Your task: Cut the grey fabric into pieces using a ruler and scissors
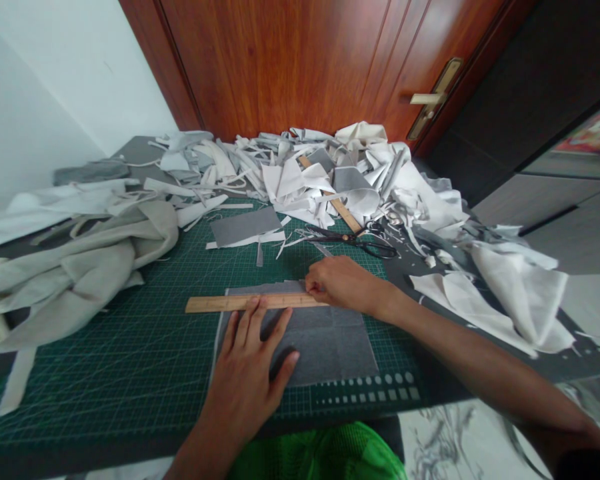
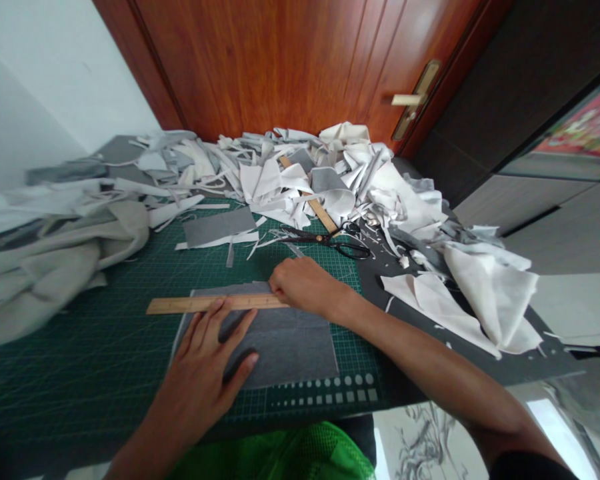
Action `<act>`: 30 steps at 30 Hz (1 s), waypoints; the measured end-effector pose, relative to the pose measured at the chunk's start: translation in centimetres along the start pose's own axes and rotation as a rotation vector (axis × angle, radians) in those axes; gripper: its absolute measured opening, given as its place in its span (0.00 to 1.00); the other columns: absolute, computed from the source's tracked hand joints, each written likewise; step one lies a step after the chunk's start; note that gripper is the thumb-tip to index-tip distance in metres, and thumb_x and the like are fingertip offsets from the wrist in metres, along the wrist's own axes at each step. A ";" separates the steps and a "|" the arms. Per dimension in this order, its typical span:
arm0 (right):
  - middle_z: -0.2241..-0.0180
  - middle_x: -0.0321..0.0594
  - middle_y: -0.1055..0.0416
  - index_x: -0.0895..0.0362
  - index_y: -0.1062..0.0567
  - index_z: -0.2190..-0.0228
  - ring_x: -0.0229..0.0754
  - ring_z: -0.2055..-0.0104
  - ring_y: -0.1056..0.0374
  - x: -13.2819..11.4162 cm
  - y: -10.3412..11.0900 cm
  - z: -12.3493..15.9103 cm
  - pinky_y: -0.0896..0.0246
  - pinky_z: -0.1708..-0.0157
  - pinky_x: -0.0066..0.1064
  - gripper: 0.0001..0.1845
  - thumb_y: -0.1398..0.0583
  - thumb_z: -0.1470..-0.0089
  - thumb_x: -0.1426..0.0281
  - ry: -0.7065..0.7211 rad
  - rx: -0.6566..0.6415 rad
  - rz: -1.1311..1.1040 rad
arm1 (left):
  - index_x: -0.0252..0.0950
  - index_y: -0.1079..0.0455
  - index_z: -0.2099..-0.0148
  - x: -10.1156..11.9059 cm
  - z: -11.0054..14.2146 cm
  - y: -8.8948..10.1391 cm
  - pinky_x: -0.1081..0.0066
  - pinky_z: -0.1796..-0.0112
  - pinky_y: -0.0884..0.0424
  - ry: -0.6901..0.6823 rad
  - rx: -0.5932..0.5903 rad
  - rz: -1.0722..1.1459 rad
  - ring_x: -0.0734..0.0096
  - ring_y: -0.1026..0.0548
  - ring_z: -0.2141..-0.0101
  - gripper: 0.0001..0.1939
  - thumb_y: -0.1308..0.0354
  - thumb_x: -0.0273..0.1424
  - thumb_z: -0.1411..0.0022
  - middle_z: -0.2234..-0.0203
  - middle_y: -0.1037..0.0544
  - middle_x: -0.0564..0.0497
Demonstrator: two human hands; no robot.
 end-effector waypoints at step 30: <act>0.64 0.42 0.21 0.56 0.18 0.66 0.41 0.62 0.27 5.7 -0.5 5.2 0.50 0.67 0.30 0.09 0.39 0.43 0.75 -0.127 -0.043 -0.041 | 0.42 0.42 0.28 -0.1 0.0 -0.1 0.41 0.37 0.39 0.003 0.001 -0.003 0.44 0.43 0.31 0.31 0.47 0.42 0.29 0.32 0.38 0.37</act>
Point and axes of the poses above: each hand's wrist, its own z-axis away from the middle knuckle, its own y-axis out of the back of the hand, x = y × z, the point moved 10 cm from there along -z, towards the middle knuckle
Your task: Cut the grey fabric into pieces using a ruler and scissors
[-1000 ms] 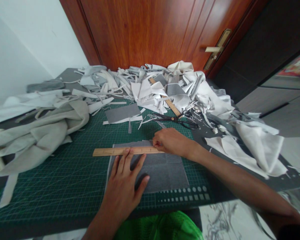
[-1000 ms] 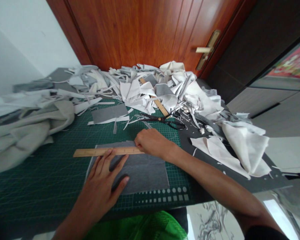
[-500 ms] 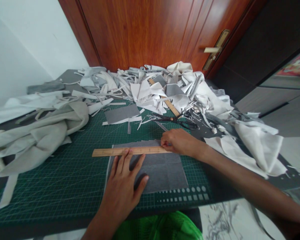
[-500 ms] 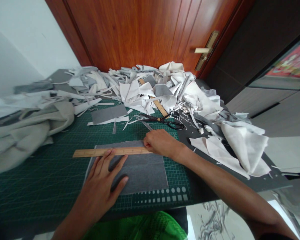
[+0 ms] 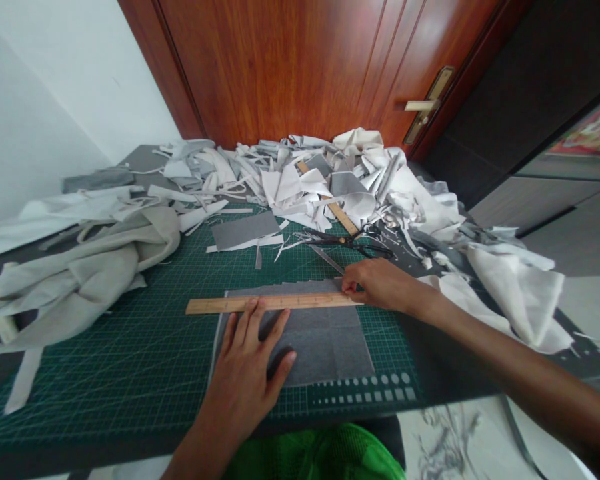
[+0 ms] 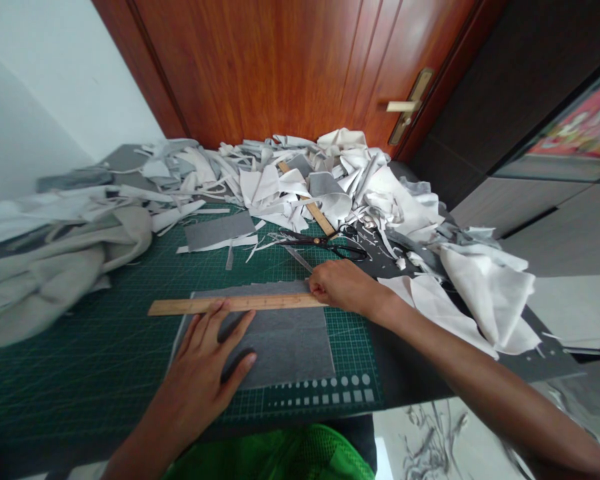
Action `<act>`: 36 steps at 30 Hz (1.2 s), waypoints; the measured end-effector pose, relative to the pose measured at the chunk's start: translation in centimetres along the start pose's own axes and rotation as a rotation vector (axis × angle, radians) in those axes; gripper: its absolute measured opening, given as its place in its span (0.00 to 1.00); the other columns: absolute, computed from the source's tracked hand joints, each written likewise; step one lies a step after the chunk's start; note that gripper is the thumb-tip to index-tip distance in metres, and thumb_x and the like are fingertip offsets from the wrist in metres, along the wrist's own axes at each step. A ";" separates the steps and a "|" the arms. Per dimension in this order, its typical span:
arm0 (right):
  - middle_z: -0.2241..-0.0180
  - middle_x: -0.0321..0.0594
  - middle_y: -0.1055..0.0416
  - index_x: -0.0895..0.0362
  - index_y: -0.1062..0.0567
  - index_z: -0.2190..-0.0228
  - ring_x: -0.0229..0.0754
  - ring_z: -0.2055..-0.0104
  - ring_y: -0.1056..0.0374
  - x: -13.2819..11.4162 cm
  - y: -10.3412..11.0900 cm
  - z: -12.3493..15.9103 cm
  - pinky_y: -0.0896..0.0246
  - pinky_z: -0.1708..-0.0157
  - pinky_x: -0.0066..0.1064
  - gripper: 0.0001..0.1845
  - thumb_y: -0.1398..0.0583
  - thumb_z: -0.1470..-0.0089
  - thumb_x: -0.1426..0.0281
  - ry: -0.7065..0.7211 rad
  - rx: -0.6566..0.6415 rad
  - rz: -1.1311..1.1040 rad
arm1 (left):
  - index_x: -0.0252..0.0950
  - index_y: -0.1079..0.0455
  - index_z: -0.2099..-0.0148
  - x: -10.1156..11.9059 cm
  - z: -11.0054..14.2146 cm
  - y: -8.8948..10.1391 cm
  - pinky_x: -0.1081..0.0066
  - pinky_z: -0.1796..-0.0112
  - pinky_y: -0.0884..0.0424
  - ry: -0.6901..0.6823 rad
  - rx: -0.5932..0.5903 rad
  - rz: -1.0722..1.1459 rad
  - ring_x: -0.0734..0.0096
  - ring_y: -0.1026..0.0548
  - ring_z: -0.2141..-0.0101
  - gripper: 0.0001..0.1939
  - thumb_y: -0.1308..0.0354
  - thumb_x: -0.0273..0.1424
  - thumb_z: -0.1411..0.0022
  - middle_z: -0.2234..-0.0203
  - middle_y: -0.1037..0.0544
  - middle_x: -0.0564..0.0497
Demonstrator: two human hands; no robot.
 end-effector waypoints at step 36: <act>0.55 0.51 0.23 0.58 0.23 0.54 0.54 0.49 0.28 11.5 2.2 -0.3 0.35 0.44 0.48 0.13 0.42 0.39 0.67 -0.185 0.612 0.045 | 0.41 0.40 0.29 -0.2 0.3 0.2 0.42 0.38 0.37 -0.035 0.072 0.017 0.44 0.41 0.32 0.30 0.46 0.42 0.29 0.34 0.34 0.39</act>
Point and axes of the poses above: each hand's wrist, its own z-axis away from the middle knuckle, its own y-axis out of the back of the hand, x = y × z, the point moved 10 cm from there along -z, towards the middle knuckle
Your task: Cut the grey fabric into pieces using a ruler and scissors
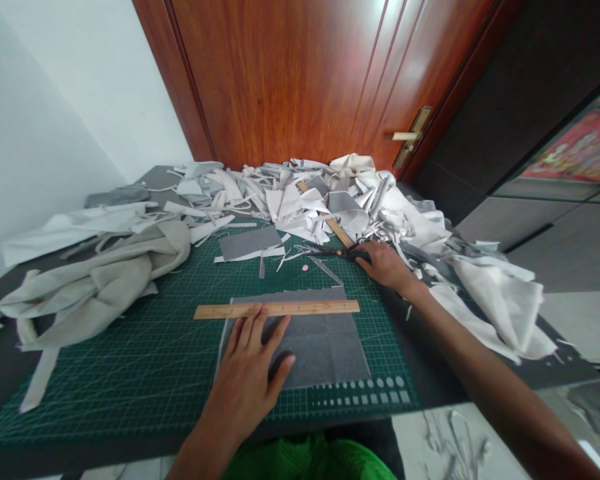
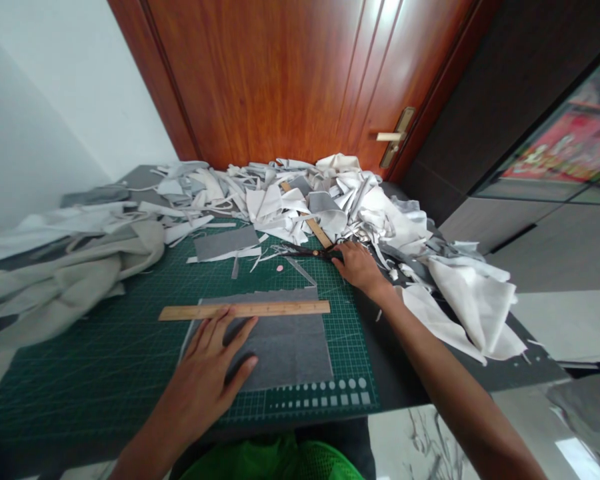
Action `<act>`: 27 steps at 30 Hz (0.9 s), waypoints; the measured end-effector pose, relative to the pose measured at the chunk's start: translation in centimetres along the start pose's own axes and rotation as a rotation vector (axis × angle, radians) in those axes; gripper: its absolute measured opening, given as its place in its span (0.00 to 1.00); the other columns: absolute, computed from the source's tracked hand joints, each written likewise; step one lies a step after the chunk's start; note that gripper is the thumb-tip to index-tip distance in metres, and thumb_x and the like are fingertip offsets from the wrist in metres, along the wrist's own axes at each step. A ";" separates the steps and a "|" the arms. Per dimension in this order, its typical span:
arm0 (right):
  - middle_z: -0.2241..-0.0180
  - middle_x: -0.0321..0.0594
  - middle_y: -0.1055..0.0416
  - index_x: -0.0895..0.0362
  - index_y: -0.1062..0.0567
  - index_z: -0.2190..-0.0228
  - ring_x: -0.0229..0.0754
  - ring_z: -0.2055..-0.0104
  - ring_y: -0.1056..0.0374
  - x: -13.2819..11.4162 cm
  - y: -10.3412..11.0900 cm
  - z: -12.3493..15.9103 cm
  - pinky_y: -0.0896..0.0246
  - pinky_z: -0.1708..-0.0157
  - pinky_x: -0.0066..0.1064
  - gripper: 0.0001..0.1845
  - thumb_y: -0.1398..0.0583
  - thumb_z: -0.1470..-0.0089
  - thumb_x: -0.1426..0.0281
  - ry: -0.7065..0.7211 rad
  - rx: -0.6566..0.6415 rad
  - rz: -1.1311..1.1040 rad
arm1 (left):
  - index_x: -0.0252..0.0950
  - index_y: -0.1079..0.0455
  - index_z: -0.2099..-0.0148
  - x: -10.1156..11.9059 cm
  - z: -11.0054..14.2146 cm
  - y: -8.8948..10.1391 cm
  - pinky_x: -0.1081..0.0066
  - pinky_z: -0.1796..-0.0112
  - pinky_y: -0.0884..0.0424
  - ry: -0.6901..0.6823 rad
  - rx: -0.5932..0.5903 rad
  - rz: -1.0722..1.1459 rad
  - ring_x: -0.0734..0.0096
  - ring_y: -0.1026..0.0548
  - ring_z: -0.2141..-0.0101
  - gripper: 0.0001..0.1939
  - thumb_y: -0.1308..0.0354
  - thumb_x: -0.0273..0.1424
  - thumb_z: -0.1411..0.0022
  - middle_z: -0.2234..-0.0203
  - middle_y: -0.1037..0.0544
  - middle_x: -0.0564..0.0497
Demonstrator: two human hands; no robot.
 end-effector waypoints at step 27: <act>0.47 0.52 0.31 0.57 0.30 0.43 0.56 0.46 0.30 3.1 -0.2 0.5 0.34 0.45 0.48 0.25 0.43 0.36 0.56 0.066 -0.084 0.105 | 0.37 0.46 0.26 6.4 -2.9 -2.4 0.40 0.33 0.50 -0.090 -0.108 0.055 0.49 0.51 0.28 0.32 0.49 0.41 0.28 0.27 0.46 0.42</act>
Point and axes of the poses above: each hand's wrist, its own z-axis away from the middle knuckle, its own y-axis out of the back of the hand, x = y × z, the point moved 10 cm from there along -z, towards the middle knuckle
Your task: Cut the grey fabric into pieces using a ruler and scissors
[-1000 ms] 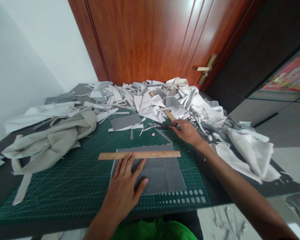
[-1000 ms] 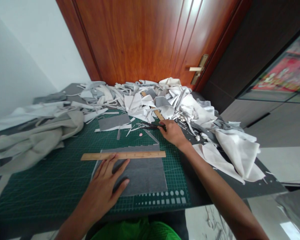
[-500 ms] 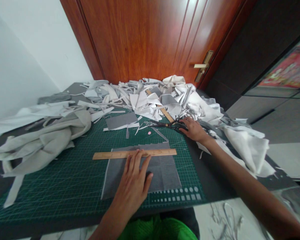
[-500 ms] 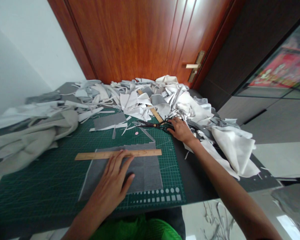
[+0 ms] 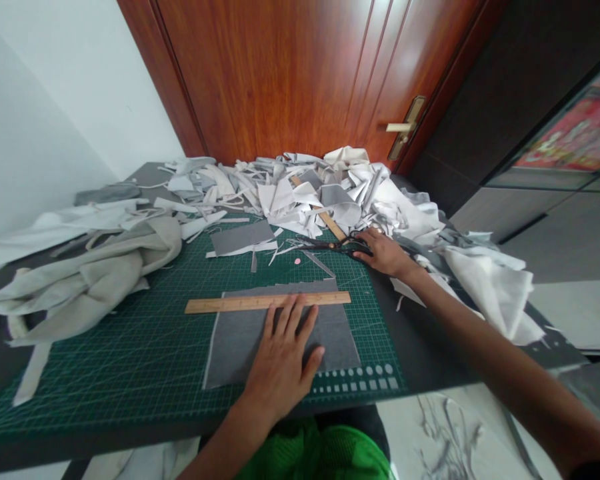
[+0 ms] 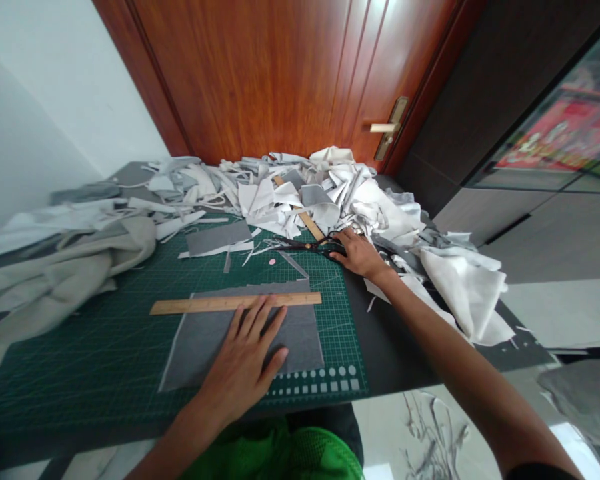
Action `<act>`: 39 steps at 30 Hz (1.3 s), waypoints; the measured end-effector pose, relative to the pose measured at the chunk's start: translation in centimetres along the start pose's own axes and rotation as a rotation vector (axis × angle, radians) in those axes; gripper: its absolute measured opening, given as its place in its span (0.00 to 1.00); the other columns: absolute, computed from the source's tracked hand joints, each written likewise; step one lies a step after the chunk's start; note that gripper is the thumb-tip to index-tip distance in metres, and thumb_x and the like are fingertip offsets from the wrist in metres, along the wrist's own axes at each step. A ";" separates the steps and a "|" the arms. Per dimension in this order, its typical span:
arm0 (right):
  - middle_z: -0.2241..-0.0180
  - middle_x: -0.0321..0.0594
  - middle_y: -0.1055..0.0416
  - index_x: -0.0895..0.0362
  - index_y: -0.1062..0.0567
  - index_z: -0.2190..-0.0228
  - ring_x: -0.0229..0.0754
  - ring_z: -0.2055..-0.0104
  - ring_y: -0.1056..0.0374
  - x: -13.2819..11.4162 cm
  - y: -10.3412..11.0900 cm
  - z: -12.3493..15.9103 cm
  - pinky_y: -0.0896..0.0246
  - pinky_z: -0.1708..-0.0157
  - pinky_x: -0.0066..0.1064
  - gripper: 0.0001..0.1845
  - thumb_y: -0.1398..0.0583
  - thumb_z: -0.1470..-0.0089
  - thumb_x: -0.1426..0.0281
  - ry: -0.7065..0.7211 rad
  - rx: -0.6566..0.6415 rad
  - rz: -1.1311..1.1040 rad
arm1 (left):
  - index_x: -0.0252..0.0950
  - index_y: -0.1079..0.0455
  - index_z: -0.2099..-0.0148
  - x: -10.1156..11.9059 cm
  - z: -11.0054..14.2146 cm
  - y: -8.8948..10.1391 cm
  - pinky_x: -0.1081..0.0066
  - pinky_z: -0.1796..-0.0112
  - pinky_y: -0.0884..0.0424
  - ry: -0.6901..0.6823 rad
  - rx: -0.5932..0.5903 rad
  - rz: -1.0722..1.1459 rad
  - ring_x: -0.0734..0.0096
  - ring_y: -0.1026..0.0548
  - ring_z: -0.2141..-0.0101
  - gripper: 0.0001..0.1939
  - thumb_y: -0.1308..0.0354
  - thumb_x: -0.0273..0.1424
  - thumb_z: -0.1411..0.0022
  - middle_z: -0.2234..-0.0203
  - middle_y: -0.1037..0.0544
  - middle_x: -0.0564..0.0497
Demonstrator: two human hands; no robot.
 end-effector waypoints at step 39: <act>0.64 0.44 0.27 0.55 0.28 0.65 0.45 0.62 0.32 -3.2 4.1 9.5 0.37 0.59 0.35 0.13 0.42 0.49 0.60 -0.122 -0.874 -0.492 | 0.56 0.46 0.27 -4.9 6.9 3.3 0.43 0.36 0.39 -0.239 -0.156 0.044 0.53 0.41 0.31 0.28 0.48 0.37 0.26 0.28 0.44 0.52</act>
Point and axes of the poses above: each hand's wrist, its own z-axis away from the middle knuckle, its own y-axis out of the back of the hand, x = y × z, the point moved 10 cm from there along -z, towards the middle knuckle
